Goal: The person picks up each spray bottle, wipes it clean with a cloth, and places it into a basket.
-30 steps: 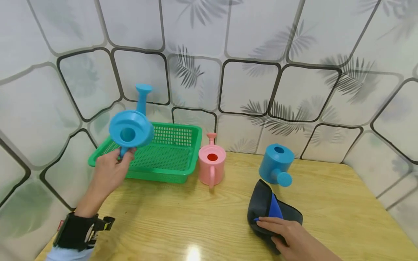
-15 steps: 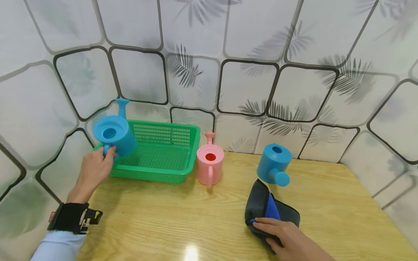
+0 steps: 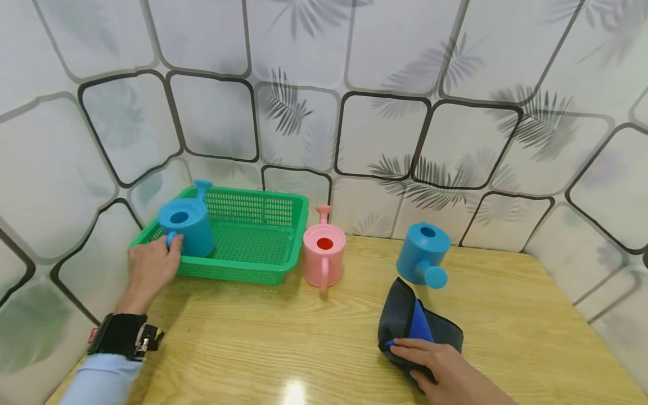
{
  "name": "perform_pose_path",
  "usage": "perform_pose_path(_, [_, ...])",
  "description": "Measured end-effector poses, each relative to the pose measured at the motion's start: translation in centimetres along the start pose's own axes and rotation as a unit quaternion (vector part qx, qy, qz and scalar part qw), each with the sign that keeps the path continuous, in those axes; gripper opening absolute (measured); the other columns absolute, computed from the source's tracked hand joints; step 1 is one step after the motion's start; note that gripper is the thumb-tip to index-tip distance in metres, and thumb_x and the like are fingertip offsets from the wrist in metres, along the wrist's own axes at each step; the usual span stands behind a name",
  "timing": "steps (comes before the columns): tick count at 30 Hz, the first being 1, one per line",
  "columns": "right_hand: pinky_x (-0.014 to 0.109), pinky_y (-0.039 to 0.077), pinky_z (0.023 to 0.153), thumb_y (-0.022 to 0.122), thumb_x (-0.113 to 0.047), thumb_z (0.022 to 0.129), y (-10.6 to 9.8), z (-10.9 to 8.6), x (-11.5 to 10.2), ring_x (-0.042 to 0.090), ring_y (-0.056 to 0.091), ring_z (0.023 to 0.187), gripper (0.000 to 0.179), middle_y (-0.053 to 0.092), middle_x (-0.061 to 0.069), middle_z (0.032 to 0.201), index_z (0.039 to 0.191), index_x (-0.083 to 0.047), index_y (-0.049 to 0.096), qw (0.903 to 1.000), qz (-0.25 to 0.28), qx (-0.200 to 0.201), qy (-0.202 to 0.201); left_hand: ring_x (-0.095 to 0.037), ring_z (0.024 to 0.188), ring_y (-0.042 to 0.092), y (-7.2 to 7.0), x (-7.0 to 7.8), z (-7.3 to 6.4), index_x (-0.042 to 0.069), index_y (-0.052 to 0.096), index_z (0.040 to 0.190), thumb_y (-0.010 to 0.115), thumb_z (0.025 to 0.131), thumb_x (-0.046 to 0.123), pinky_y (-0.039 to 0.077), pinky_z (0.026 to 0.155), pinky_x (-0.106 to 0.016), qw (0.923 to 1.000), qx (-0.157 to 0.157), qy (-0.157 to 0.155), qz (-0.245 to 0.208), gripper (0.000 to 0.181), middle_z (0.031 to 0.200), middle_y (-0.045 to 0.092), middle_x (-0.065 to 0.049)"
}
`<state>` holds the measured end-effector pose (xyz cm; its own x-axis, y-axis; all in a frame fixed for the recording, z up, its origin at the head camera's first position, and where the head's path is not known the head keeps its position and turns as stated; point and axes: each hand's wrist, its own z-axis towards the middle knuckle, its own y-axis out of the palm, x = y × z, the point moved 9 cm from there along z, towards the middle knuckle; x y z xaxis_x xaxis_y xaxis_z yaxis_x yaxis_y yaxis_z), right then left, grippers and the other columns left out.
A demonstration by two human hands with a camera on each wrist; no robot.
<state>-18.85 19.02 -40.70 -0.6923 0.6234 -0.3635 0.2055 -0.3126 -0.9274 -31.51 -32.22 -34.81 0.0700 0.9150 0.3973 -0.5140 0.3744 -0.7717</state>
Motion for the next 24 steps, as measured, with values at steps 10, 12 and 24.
perform_pose_path(10, [0.025, 0.059, 0.080, 0.074, -0.006, 0.089, 0.01, -0.01, -0.06, 0.026, 0.070, 0.115, 0.049, 0.068, 0.011, 0.135, 0.136, -0.013, 0.065, 0.9997, -0.007, 0.015, -0.017, -0.032, 0.063, 0.047, 0.74, -0.07, 0.16, 0.011, 0.037, 0.062, 0.043, 0.108, 0.034, 0.029, 0.071, -0.053, 0.9990, -0.031, -0.028, 0.012, 0.051, 0.058, 0.037, -0.005])
perform_pose_path(12, [0.025, 0.059, 0.079, 0.075, -0.006, 0.088, -0.08, -0.05, -0.21, 0.025, 0.071, 0.115, 0.049, 0.068, 0.011, 0.134, 0.136, -0.013, 0.065, 0.9992, -0.013, 0.025, -0.027, -0.032, 0.064, 0.045, 0.84, -0.15, 0.20, 0.011, 0.037, 0.063, 0.044, 0.107, 0.035, 0.028, 0.071, -0.052, 0.9987, -0.035, -0.032, 0.016, 0.051, 0.059, 0.036, -0.005])
perform_pose_path(24, [0.029, 0.061, 0.085, 0.075, -0.010, 0.090, -0.08, 0.10, 0.19, 0.027, 0.069, 0.118, 0.047, 0.068, 0.009, 0.135, 0.136, -0.015, 0.066, 0.9999, 0.001, 0.007, 0.012, -0.037, 0.071, 0.049, 0.96, -0.48, 0.21, 0.011, 0.037, 0.063, 0.041, 0.107, 0.036, 0.030, 0.078, -0.056, 0.9984, -0.031, -0.046, 0.005, 0.051, 0.060, 0.036, -0.008])
